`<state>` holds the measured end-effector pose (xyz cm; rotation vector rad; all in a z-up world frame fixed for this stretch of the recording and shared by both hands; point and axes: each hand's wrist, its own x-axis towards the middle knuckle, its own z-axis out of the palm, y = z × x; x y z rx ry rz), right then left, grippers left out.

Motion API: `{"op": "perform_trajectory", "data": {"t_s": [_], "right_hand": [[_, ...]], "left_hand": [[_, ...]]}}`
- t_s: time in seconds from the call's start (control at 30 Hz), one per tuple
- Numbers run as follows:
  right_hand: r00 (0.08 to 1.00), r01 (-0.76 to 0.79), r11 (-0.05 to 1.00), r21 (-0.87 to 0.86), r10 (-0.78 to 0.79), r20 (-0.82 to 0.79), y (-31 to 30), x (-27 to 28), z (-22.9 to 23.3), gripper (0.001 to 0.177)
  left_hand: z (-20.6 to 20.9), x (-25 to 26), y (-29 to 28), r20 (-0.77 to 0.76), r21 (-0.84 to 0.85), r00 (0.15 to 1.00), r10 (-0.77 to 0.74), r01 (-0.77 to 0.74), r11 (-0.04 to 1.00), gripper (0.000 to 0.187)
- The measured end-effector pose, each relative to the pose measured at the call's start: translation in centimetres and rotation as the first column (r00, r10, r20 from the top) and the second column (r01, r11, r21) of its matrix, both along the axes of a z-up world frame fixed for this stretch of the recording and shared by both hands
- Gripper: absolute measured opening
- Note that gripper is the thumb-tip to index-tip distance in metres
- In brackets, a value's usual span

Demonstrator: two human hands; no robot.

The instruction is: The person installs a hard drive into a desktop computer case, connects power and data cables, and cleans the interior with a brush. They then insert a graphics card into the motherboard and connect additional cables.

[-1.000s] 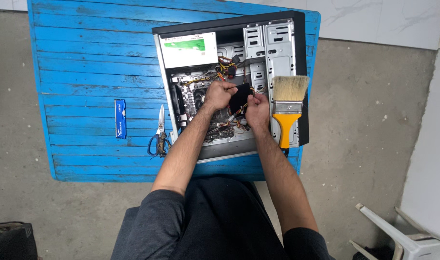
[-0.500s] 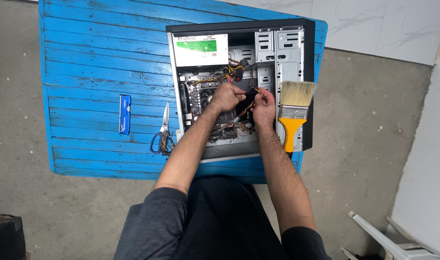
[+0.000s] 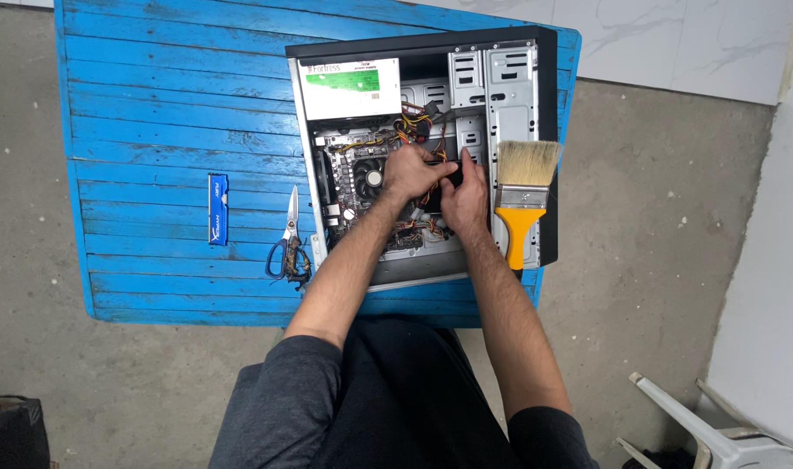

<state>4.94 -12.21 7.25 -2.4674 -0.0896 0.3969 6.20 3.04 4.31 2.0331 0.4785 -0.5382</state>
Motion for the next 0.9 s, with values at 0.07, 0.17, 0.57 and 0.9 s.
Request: {"op": "perform_trajectory", "data": {"t_s": [0.07,0.17,0.57,0.9], "right_hand": [[0.994,-0.006,1.000,0.010,0.005,0.110,-0.1,0.1,-0.7,0.057],[0.982,0.097,0.993,0.071,-0.107,0.157,-0.8,0.1,-2.7,0.043],[0.941,0.333,0.903,0.273,-0.338,-0.028,-1.6,0.6,-5.7,0.051],[0.989,-0.034,0.986,-0.163,0.056,0.136,-0.1,-0.5,-0.3,0.054]], "left_hand": [[0.0,0.1,-0.4,0.015,0.027,1.000,0.016,-0.016,0.999,0.041],[-0.5,0.0,-0.6,0.138,0.064,0.984,0.117,-0.126,0.990,0.030],[-4.0,-2.9,-2.2,0.207,-0.106,0.938,0.279,-0.262,0.959,0.013],[0.1,-6.4,-0.3,-0.004,0.062,1.000,-0.013,0.013,0.998,0.024]]}}
